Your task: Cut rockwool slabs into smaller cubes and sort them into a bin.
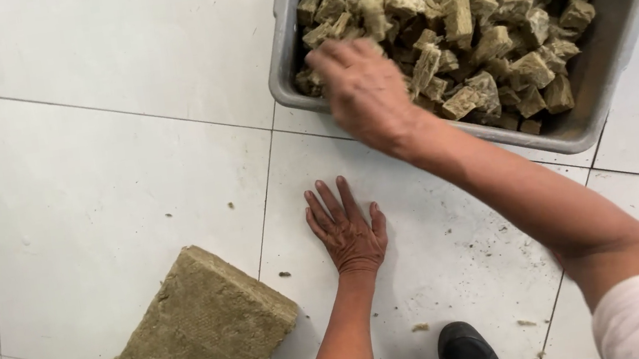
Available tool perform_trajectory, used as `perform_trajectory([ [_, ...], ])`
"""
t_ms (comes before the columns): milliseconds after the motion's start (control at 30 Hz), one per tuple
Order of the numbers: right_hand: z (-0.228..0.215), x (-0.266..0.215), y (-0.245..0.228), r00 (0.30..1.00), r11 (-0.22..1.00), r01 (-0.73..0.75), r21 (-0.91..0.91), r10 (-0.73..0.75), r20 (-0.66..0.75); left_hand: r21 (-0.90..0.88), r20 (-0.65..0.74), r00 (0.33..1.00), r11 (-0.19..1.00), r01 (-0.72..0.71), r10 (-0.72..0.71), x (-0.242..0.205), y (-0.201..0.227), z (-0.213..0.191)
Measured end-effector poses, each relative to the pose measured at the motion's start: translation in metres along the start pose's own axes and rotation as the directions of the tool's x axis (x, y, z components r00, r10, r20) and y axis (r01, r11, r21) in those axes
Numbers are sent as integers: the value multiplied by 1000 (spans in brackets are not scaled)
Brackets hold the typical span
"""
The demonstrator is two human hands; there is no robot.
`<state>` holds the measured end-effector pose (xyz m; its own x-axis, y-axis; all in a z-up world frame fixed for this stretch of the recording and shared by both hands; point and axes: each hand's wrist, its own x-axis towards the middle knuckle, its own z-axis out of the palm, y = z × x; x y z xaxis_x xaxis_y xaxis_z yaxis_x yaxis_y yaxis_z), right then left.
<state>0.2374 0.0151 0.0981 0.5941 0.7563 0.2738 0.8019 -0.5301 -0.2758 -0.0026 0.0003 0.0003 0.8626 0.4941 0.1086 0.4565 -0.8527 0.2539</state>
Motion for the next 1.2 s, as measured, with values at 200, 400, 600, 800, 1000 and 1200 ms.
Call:
perform_trajectory([
  [200,-13,10,-4,993,986,111,122,-105,-49,0,40,999,1000,17,-17,4,1,3],
  [400,-19,54,11,997,991,-16,130,5,82,-2,0,1000,1000,5,-5,5,-1,1],
  [600,5,83,23,952,989,-145,33,148,-268,-1,20,1000,1000,-15,15,5,-2,3],
  [800,-33,-4,26,998,999,-10,41,13,-65,4,15,1000,1000,11,-11,1,-4,6],
  [1000,-121,-91,84,968,966,-214,-143,229,102,-20,-8,1000,1000,15,-15,5,-2,9],
  [1200,-127,-187,109,945,939,-327,-110,324,-46,-19,-7,1000,1000,15,-15,-1,-1,10],
])
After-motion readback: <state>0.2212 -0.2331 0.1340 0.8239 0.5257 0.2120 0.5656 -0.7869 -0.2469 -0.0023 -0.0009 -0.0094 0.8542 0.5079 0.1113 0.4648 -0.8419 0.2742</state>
